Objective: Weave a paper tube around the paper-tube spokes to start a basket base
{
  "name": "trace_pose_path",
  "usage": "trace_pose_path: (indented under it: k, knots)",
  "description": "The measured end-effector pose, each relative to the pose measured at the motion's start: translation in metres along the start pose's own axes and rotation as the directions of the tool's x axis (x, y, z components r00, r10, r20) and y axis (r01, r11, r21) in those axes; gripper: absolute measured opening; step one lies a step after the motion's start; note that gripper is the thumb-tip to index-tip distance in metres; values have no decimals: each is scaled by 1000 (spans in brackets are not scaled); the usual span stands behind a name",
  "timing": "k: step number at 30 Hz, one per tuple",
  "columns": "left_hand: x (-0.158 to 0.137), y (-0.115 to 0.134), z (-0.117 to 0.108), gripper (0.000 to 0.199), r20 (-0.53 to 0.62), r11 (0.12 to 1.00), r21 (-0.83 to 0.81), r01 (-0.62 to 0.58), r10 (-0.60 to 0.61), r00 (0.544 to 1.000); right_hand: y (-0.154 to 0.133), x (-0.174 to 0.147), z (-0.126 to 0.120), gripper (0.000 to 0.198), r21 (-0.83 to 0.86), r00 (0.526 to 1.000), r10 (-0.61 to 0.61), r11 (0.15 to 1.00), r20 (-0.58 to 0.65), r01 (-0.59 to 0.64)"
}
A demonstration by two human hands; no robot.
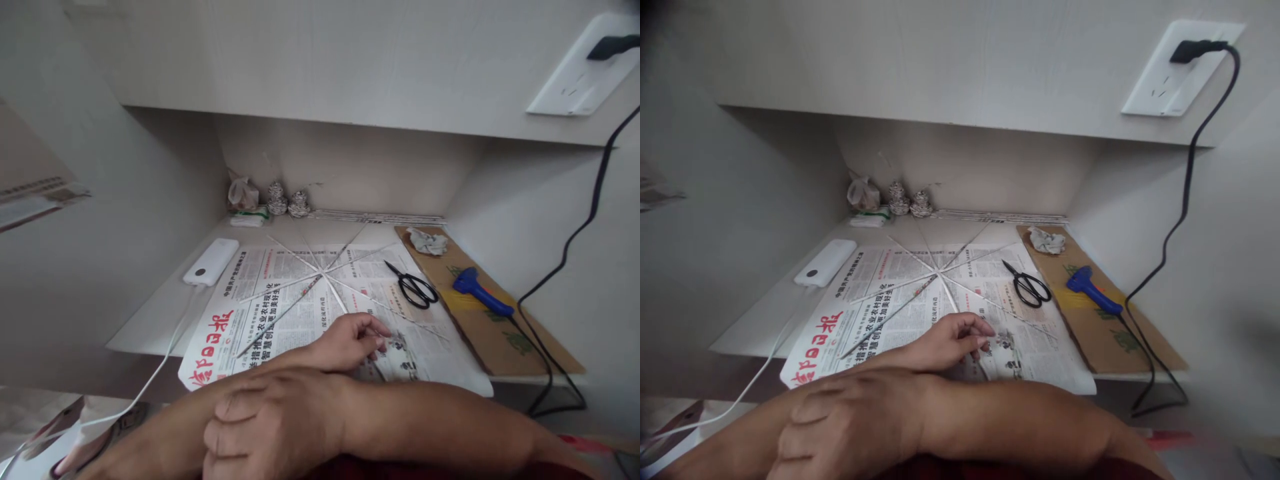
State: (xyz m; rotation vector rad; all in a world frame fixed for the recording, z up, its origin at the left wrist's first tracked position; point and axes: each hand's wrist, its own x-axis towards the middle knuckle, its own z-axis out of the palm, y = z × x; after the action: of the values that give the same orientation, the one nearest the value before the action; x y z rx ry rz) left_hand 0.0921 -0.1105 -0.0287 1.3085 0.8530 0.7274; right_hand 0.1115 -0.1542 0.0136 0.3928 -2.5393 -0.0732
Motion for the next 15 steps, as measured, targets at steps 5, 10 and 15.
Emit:
trace_pose_path:
  k: [5,10,15]
  knots:
    - [-8,-3,-10,28,79,993,-77,88,-82,993,3,-19,-2,28,-6,1000,23,1000,-3,-23]
    - [-1,-7,-12,29,78,982,-133,134,-124,989,-2,-13,-10,33,-131,989,147,981,29,-142]
    - [11,8,-3,21,-11,974,-125,191,-194,981,-13,3,-5,50,-326,950,274,921,148,-215]
